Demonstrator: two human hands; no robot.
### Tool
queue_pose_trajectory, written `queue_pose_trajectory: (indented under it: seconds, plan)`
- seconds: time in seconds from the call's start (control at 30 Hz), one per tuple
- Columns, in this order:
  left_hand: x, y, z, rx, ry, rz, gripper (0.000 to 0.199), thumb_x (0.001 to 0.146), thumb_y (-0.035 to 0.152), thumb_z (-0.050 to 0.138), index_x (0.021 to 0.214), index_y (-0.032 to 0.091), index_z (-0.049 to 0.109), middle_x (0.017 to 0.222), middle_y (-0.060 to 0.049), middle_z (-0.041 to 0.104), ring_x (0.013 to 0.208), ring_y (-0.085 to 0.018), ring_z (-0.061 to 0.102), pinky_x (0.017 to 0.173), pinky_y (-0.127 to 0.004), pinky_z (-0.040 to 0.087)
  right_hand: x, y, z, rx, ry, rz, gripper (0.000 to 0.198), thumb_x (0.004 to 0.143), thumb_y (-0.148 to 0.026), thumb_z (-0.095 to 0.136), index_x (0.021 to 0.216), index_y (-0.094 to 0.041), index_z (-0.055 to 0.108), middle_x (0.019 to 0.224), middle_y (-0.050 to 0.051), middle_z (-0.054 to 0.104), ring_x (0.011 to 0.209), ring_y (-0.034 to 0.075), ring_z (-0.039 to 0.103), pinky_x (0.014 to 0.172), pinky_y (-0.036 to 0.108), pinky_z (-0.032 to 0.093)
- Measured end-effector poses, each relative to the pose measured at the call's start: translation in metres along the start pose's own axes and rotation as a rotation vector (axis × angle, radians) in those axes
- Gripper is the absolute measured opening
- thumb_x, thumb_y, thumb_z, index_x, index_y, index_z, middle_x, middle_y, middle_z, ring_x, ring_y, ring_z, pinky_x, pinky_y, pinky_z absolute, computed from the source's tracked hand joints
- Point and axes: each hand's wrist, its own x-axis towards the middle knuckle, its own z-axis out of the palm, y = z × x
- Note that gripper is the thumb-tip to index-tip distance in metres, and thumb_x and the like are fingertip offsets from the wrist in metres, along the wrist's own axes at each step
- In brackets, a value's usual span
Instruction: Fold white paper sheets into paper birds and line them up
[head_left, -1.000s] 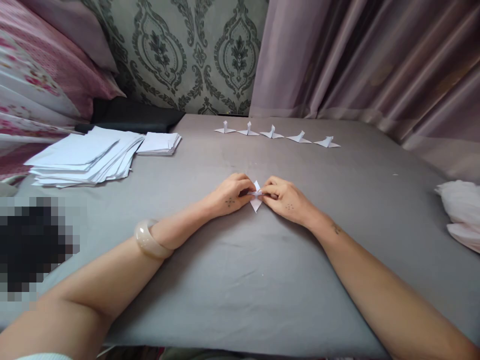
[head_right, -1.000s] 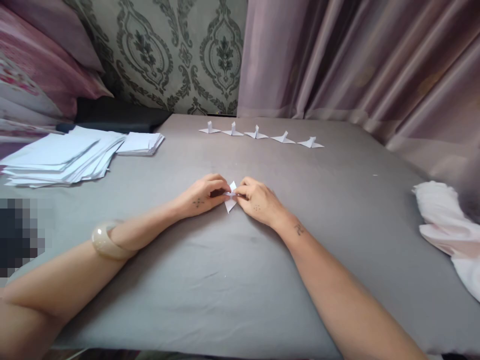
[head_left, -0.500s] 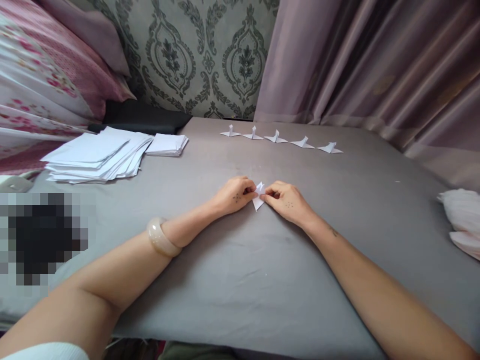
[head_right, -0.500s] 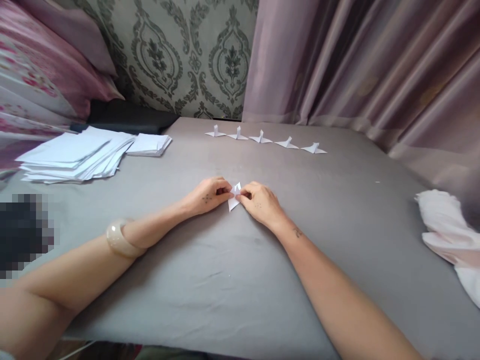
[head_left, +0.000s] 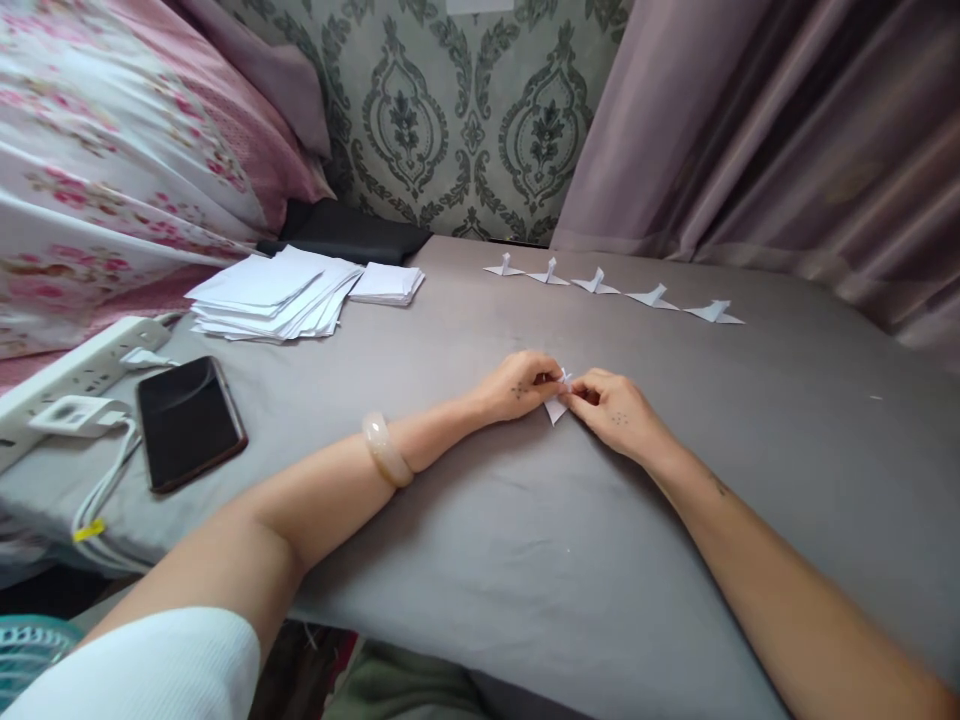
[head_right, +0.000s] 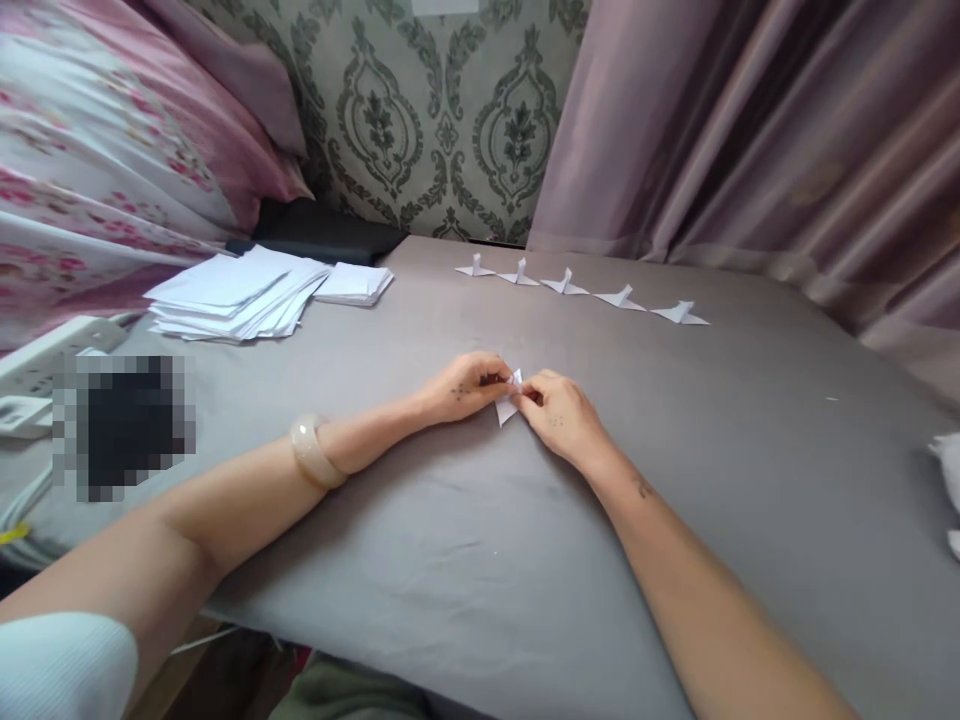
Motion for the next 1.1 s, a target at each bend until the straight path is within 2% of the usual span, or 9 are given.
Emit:
queue_pose_trajectory:
  seconds: [0.23,0.33,0.43,0.67,0.73,0.8,0.9,0.97,1.1]
  plan:
    - [-0.001,-0.006,-0.005,-0.230,-0.020,-0.023,0.028,0.083,0.039,0.061,0.088,0.013,0.068,0.079,-0.004,0.065,0.073,-0.013,0.055,0.066,-0.023,0.042,0.003,0.004,0.002,0.016,0.008,0.009,0.025,0.081,-0.041,0.057,0.070,-0.020,0.065,0.074,0.003,0.062,0.063,0.015,0.053,0.060,0.029,0.039]
    - [-0.002,-0.010,-0.007,-0.065,-0.096,-0.030,0.024,0.077,0.036,0.067,0.084,0.014,0.067,0.077,-0.002,0.061,0.070,-0.013,0.052,0.063,-0.024,0.040,0.001,0.002,0.001,-0.005,0.008,0.007,0.020,0.081,-0.036,0.057,0.071,-0.020,0.064,0.076,0.003,0.061,0.066,0.015,0.054,0.063,0.029,0.040]
    - [-0.002,-0.011,-0.007,0.079,-0.078,-0.031,0.011,0.080,0.025,0.061,0.077,0.015,0.066,0.079,-0.003,0.061,0.070,-0.013,0.052,0.066,-0.025,0.040,-0.002,-0.001,0.001,-0.037,0.010,0.022,0.018,0.083,-0.033,0.055,0.071,-0.020,0.062,0.080,0.002,0.061,0.069,0.015,0.054,0.067,0.029,0.041]
    - [-0.004,-0.009,-0.005,0.204,-0.080,0.061,0.012,0.082,0.021,0.054,0.075,0.015,0.061,0.078,-0.005,0.059,0.076,-0.017,0.052,0.075,-0.030,0.042,-0.002,-0.005,0.001,-0.017,-0.013,0.056,0.015,0.080,-0.030,0.054,0.073,-0.020,0.062,0.085,0.004,0.061,0.072,0.016,0.054,0.068,0.030,0.041]
    - [-0.006,-0.010,-0.006,0.157,-0.072,0.045,0.010,0.080,0.021,0.054,0.079,0.015,0.062,0.081,-0.005,0.058,0.077,-0.016,0.052,0.074,-0.029,0.043,-0.001,-0.004,-0.003,0.080,-0.050,0.071,0.011,0.074,-0.025,0.055,0.076,-0.020,0.064,0.084,0.003,0.063,0.071,0.015,0.055,0.066,0.028,0.042]
    - [-0.007,-0.008,-0.008,0.088,-0.068,0.005,0.014,0.075,0.018,0.055,0.086,0.015,0.063,0.085,-0.004,0.058,0.076,-0.015,0.053,0.072,-0.027,0.044,-0.001,-0.002,-0.009,0.248,-0.070,0.157,0.018,0.069,-0.021,0.054,0.082,-0.020,0.067,0.076,0.002,0.062,0.062,0.013,0.051,0.059,0.027,0.040]
    - [-0.009,-0.002,-0.013,0.005,-0.057,-0.122,0.030,0.067,0.014,0.052,0.094,0.016,0.065,0.085,-0.003,0.058,0.072,-0.013,0.051,0.067,-0.024,0.043,0.001,0.001,-0.017,0.558,-0.005,0.365,0.023,0.067,-0.019,0.051,0.084,-0.018,0.067,0.061,0.000,0.055,0.048,0.010,0.040,0.045,0.024,0.031]
    - [-0.009,0.002,-0.017,-0.039,-0.034,-0.192,0.036,0.065,0.015,0.050,0.098,0.015,0.065,0.083,-0.002,0.058,0.067,-0.011,0.048,0.063,-0.023,0.042,0.001,0.004,-0.020,0.720,0.042,0.431,0.020,0.065,-0.017,0.052,0.080,-0.016,0.065,0.058,-0.001,0.050,0.046,0.009,0.037,0.041,0.023,0.025]
    - [-0.009,0.006,-0.021,-0.112,0.008,-0.258,0.040,0.064,0.017,0.049,0.101,0.015,0.066,0.086,-0.002,0.058,0.061,-0.009,0.043,0.059,-0.022,0.039,0.001,0.005,-0.019,0.796,0.052,0.454,0.018,0.065,-0.014,0.052,0.077,-0.015,0.065,0.053,-0.002,0.045,0.044,0.007,0.035,0.039,0.021,0.024]
